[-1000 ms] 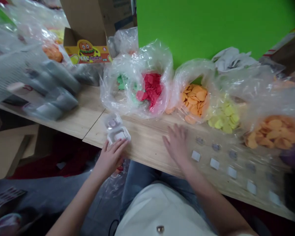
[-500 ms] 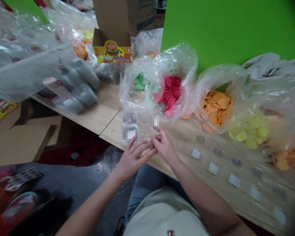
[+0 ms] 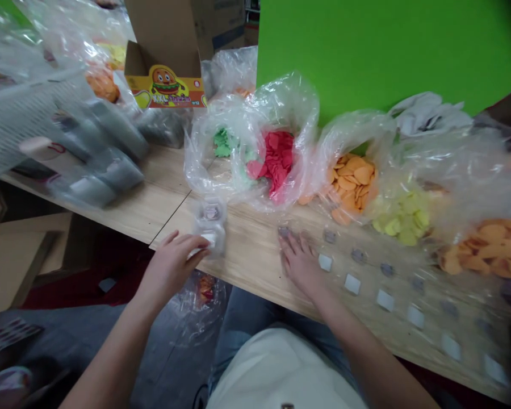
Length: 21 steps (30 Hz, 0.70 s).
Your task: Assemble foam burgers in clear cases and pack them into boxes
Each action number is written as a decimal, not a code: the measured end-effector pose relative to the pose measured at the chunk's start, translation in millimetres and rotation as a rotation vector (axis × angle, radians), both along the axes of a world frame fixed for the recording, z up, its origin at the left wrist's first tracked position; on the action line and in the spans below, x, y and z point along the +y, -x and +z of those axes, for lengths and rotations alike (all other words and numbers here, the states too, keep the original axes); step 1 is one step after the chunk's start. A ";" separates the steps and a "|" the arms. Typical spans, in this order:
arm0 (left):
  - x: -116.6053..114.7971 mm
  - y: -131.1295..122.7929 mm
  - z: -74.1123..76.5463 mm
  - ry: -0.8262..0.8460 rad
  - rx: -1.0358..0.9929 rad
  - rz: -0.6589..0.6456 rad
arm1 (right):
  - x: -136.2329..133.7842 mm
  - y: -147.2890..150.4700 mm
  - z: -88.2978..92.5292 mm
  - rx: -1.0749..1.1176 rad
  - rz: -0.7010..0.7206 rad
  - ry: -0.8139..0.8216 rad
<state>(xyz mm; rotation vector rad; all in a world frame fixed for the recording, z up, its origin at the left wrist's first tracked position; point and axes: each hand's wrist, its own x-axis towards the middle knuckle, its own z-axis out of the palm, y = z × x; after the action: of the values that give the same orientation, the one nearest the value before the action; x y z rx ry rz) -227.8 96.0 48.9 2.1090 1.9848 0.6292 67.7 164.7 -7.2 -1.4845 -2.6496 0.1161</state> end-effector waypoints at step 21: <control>-10.4 -9.9 -40.8 -0.179 -0.263 0.083 | -9.3 112.6 36.2 0.375 0.391 0.063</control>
<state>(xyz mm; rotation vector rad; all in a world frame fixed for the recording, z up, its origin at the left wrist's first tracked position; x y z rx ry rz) -217.9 85.6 8.1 1.9237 1.9379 1.0760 -44.8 155.4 29.0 -0.8335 -2.5942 0.4610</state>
